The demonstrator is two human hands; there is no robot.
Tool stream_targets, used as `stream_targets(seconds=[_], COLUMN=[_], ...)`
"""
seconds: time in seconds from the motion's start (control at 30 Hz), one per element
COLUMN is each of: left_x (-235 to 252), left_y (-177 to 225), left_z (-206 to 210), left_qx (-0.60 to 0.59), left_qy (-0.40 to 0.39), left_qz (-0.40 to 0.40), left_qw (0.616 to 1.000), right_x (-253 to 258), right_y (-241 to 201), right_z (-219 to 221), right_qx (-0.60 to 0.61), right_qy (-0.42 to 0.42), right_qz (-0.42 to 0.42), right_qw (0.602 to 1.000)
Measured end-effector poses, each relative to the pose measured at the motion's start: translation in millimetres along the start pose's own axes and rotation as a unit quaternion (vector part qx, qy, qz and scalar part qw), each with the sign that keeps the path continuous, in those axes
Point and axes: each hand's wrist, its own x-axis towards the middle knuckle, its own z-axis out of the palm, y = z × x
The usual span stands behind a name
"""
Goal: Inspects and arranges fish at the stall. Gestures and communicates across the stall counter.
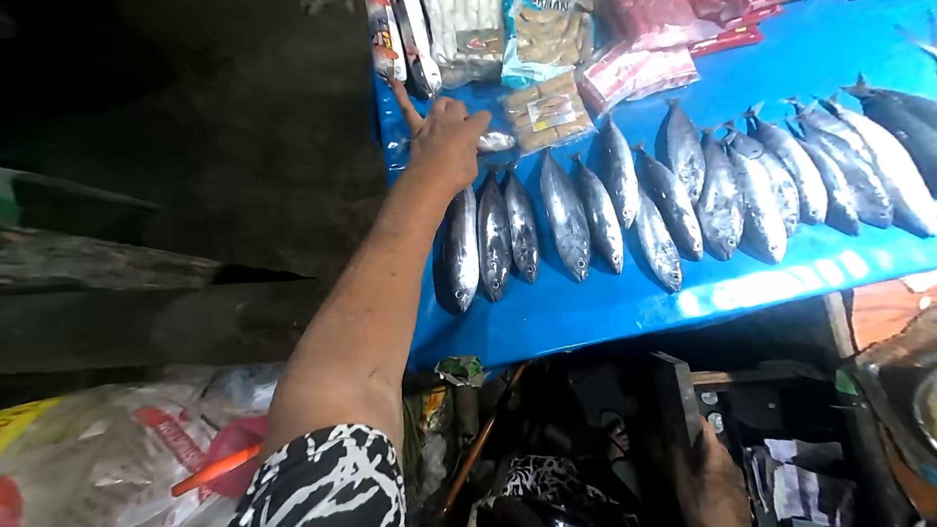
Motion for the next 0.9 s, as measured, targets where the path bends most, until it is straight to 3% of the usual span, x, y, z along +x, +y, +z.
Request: stream_targets(seconds=[0.13,0.3,0.37,0.73,0.83,0.9], left_x=[3.2,4.9,6.7,2.8,1.1,-1.2], left_y=[0.1,9.9,14.1,13.3,43.4,77.1], left_z=[-19.5,-44.8,-41.9,10.7,-9.2,-18.6], left_qx=[-0.019,-0.053,-0.053,-0.065,-0.113,-0.149], left_qy=[0.021,0.133,0.142,-0.037,0.007,0.066], left_qz=[-0.039,-0.031,-0.034,-0.076,-0.030,0.064], left_qw=[0.999,0.989,0.988,0.994,0.993,0.985], right_x=[0.0,1.2,1.8,3.0,3.3,3.6], right_y=[-0.1,-2.3,-0.3,8.0,10.7,11.4], right_z=[2.7,1.5,4.5,12.0,14.0,14.5], right_qx=[0.000,0.014,0.015,0.004,-0.009,-0.012], right_qy=[0.006,0.005,0.021,0.051,0.058,0.062], right_qz=[0.014,0.040,0.029,-0.012,-0.020,-0.022], right_qw=[1.000,0.999,0.999,0.999,0.998,0.998])
